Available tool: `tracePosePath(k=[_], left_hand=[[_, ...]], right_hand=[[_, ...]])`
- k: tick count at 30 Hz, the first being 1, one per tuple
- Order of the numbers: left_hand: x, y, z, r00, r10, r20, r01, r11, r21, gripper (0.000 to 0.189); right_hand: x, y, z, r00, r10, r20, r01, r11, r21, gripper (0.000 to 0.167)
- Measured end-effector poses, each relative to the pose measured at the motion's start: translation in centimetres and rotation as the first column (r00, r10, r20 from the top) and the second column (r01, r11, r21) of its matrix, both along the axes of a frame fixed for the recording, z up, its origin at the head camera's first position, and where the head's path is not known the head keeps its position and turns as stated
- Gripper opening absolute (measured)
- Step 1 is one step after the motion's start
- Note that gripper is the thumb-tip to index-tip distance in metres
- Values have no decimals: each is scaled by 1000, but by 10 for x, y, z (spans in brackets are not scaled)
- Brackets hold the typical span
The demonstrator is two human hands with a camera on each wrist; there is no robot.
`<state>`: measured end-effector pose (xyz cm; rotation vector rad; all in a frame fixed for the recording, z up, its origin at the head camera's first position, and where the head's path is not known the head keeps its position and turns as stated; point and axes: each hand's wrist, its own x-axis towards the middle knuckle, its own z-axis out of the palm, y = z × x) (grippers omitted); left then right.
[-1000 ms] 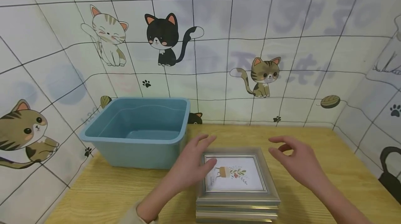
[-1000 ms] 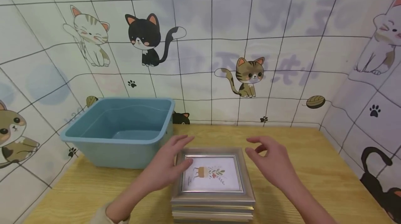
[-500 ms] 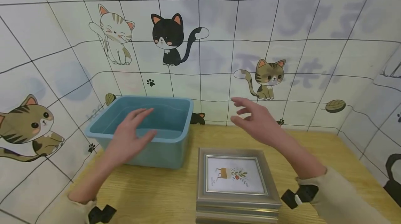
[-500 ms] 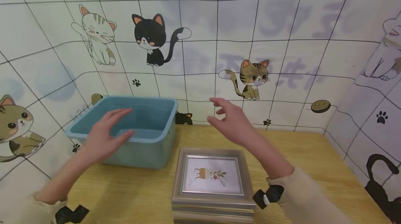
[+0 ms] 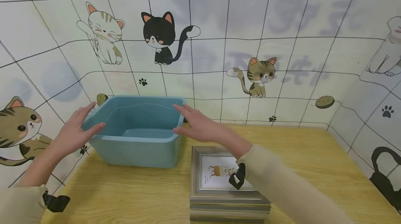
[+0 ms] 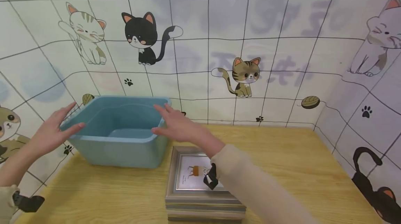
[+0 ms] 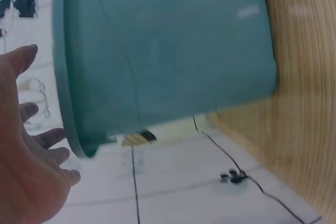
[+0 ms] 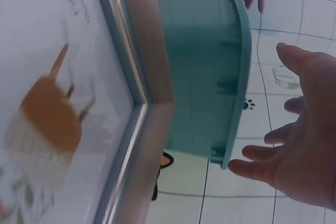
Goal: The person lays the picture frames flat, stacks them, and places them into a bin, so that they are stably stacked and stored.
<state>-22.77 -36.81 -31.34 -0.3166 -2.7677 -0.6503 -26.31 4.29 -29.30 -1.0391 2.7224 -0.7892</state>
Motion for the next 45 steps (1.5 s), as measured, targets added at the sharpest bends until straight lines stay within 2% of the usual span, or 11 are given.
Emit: tracePosePath(k=[3,7,11,15,18,22,28,36,45], left_hand=[[-8,-17,-2,1000,22,2,-22,1000,-19,83],[-17,-28,-4,999,36,27,-35,999,-30,80],[-24,-31,-5,993,18,114,-21,999,31,79],[-27,-33,-6,973,6,230,-27,996,87,82],[-29,-33,-7,963,12,268,-41,994,101,84],[-31,-30,-10,958,32,286,-63,993,102,85],[-28,-20,-16,947,12,320,-62,987,146,81],[-20,-2,-18,955,5,297,-60,983,175,80],[-14,16,-23,953,15,303,-72,981,179,85]], right_hand=[[-3,-18,-5,999,-12,36,10,999,46,83],[-1,-36,-9,996,-88,31,84,992,98,82],[-4,-47,-8,989,-150,3,149,985,87,81],[-9,-53,-10,981,-194,11,193,979,71,84],[-12,-55,-13,973,-227,38,224,972,72,90],[-15,-52,-17,964,-251,89,244,967,79,95],[-22,-38,-25,951,-260,169,246,964,98,94],[-26,-18,-24,947,-178,269,183,983,4,90],[-29,5,-23,951,-100,293,115,993,-32,88]])
